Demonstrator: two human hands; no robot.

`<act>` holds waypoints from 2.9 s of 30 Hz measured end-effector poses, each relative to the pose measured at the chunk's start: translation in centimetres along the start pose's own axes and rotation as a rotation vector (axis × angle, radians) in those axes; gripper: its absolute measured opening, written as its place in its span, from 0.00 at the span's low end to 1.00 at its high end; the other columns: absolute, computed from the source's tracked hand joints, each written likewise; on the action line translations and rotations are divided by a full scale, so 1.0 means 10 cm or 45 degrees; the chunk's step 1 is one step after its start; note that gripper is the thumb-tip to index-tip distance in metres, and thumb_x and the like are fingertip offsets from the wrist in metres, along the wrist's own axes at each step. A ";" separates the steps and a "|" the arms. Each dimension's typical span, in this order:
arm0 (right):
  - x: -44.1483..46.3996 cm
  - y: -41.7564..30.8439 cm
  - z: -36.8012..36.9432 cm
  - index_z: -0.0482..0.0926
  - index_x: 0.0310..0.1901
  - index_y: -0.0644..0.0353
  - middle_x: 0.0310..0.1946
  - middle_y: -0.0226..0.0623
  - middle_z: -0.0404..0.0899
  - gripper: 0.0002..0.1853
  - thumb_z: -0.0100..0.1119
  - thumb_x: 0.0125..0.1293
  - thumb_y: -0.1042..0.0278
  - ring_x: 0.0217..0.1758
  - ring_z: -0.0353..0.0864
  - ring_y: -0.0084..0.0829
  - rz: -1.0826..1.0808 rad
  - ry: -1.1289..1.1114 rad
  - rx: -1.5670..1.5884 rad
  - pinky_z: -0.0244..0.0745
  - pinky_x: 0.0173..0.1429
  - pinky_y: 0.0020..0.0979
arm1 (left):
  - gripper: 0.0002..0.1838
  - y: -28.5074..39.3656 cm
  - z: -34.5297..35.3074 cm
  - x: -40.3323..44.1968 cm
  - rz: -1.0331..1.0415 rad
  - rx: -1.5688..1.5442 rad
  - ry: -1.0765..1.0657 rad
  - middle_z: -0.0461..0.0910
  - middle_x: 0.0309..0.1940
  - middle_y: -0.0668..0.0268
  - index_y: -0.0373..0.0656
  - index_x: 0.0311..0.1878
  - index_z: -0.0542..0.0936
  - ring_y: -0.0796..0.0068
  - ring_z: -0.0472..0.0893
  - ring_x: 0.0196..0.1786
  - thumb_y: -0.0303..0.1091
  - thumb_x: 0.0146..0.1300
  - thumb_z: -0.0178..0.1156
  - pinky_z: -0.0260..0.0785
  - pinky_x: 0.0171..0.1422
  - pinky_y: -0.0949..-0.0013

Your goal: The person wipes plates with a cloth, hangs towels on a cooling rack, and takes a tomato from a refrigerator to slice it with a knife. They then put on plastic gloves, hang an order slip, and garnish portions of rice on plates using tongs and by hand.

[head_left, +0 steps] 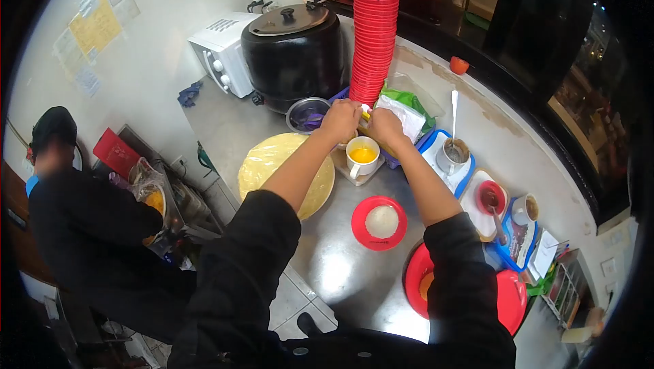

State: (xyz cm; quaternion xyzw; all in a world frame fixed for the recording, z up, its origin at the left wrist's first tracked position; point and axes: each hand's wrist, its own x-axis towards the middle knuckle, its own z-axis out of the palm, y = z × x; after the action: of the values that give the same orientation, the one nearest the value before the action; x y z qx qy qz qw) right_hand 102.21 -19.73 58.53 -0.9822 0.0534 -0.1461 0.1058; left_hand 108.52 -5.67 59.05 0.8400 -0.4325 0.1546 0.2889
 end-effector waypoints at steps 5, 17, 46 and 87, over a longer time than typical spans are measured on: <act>0.15 0.29 0.09 0.79 0.30 0.67 0.26 0.54 0.79 0.07 0.58 0.51 0.73 0.32 0.81 0.49 -0.123 -0.011 0.875 0.76 0.43 0.43 | 0.30 -0.13 0.13 0.25 -0.313 0.072 -0.381 0.79 0.36 0.43 0.32 0.39 0.80 0.46 0.78 0.43 0.51 0.70 0.38 0.68 0.50 0.53; 0.16 0.15 -0.07 0.80 0.30 0.61 0.25 0.31 0.79 0.07 0.67 0.52 0.69 0.26 0.75 0.22 0.234 -0.172 1.216 0.69 0.31 0.25 | 0.35 -0.15 -0.01 0.28 -0.579 -0.244 -0.381 0.81 0.37 0.46 0.37 0.40 0.83 0.48 0.79 0.46 0.62 0.67 0.38 0.68 0.54 0.60; -4.06 -1.21 -1.28 0.77 0.35 0.63 0.33 0.31 0.79 0.07 0.64 0.57 0.73 0.34 0.74 0.20 0.318 0.636 1.124 0.70 0.37 0.24 | 0.09 2.60 -1.08 -2.78 -0.339 -1.409 -0.236 0.77 0.33 0.70 0.39 0.36 0.77 0.87 0.72 0.30 0.26 0.54 0.67 0.67 0.34 0.79; -8.70 -1.02 -1.29 0.57 0.62 0.59 0.53 0.41 0.70 0.36 0.63 0.56 0.56 0.46 0.76 0.45 0.341 0.283 0.661 0.70 0.47 0.48 | 0.31 5.93 -0.94 -5.37 1.091 -0.849 -1.028 0.68 0.54 0.55 0.37 0.56 0.71 0.52 0.68 0.60 0.11 0.42 0.52 0.65 0.59 0.58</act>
State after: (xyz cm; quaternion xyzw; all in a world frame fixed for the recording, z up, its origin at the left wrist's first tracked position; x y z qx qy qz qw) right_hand 16.33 -0.47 48.87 -0.8846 0.1543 -0.2459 0.3649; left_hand 29.01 7.16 59.97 0.4521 -0.8260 -0.2122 0.2615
